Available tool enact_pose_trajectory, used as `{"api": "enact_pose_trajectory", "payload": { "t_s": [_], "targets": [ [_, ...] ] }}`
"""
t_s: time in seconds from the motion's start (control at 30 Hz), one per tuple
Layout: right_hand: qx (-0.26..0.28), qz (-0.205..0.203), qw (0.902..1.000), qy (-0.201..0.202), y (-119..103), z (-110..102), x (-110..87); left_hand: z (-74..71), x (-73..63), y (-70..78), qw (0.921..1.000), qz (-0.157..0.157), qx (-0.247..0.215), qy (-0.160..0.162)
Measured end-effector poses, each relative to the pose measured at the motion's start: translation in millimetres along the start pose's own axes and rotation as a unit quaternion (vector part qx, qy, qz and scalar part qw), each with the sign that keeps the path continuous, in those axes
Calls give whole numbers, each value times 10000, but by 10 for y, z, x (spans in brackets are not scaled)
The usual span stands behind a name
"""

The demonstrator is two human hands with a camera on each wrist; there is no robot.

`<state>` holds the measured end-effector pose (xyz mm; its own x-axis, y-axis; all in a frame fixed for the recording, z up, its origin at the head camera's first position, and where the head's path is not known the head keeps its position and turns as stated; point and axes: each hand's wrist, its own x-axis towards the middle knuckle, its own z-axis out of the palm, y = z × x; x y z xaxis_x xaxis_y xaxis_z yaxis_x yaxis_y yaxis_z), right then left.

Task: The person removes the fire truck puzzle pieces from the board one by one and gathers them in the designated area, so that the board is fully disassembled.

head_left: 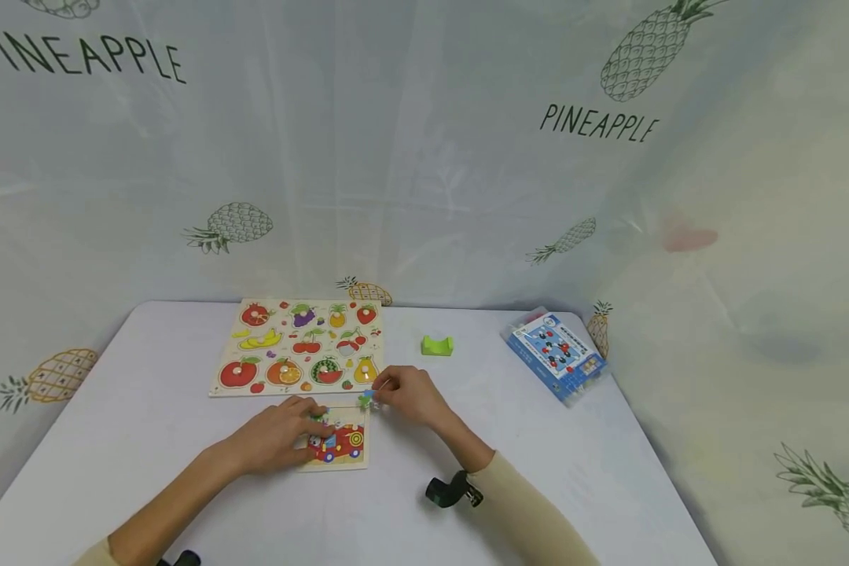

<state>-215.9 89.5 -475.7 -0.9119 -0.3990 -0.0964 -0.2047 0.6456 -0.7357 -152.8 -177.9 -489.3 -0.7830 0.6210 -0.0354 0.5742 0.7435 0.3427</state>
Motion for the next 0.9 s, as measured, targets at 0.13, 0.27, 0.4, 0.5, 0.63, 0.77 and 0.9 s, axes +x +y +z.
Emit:
{"api": "enact_pose_trajectory", "payload": {
  "t_s": [0.13, 0.27, 0.4, 0.5, 0.63, 0.77, 0.9],
  "targets": [
    [-97, 83, 9998, -129, 65, -173, -1, 9, -9, -6, 10000, 46, 3, 49],
    [-252, 147, 9995, -150, 120, -298, -9, 11, -19, -6, 9999, 86, -16, 90],
    [-427, 218, 9986, -204, 179, -358, -7, 11, -22, -6, 9999, 86, -22, 111],
    [-408, 306, 9981, -338, 231, -379, -8, 12, -22, -5, 9999, 73, -35, 123],
    [-330, 402, 9975, -486, 290, -395, -8, 16, -18, -7, 9999, 61, -32, 130],
    [-343, 384, 9972, -545, 338, -408, -1, 19, -13, -6, 9999, 58, -13, 129],
    [-490, 390, 9964, -565, 379, -418, 13, 18, -8, -2, 9999, 53, 4, 134]
  ]
}}
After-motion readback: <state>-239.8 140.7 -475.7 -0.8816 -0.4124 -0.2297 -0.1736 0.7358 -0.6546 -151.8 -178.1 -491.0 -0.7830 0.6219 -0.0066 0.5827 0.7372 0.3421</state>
